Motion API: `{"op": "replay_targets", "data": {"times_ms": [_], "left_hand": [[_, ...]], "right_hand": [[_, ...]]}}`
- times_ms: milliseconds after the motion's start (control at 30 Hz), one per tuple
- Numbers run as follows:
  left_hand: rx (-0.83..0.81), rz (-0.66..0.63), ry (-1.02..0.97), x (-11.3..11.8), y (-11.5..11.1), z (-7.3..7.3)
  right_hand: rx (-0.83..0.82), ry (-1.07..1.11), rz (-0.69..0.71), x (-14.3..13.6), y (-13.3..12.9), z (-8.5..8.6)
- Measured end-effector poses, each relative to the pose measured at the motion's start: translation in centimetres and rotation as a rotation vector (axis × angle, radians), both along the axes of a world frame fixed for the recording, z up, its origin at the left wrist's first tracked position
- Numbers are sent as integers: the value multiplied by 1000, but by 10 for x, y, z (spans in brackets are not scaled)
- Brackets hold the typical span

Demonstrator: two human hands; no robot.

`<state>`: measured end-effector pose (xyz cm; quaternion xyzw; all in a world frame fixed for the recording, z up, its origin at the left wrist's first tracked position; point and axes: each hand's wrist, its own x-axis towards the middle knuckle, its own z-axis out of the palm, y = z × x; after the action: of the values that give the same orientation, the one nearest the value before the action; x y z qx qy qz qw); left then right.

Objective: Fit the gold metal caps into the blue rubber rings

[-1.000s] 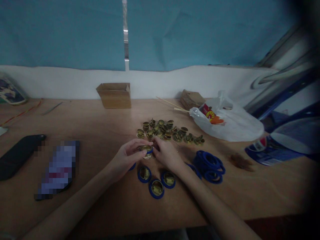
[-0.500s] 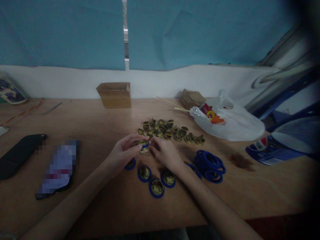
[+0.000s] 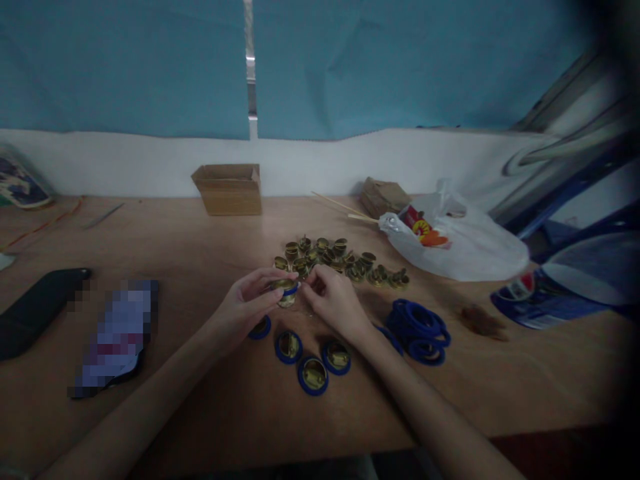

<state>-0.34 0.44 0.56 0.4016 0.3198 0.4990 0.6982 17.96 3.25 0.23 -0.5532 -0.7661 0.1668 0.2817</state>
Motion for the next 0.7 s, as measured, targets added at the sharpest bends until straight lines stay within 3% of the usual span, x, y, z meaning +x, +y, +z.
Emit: {"op": "replay_targets", "data": {"times_ms": [267,700], "left_hand": [[-13,-14,17,3,-3,0],[-11,-57,-19,6,-6,0]], "right_hand": [[-83,101,-7,-1,-2,2],[-123,236,91,-3,-2,3]]}}
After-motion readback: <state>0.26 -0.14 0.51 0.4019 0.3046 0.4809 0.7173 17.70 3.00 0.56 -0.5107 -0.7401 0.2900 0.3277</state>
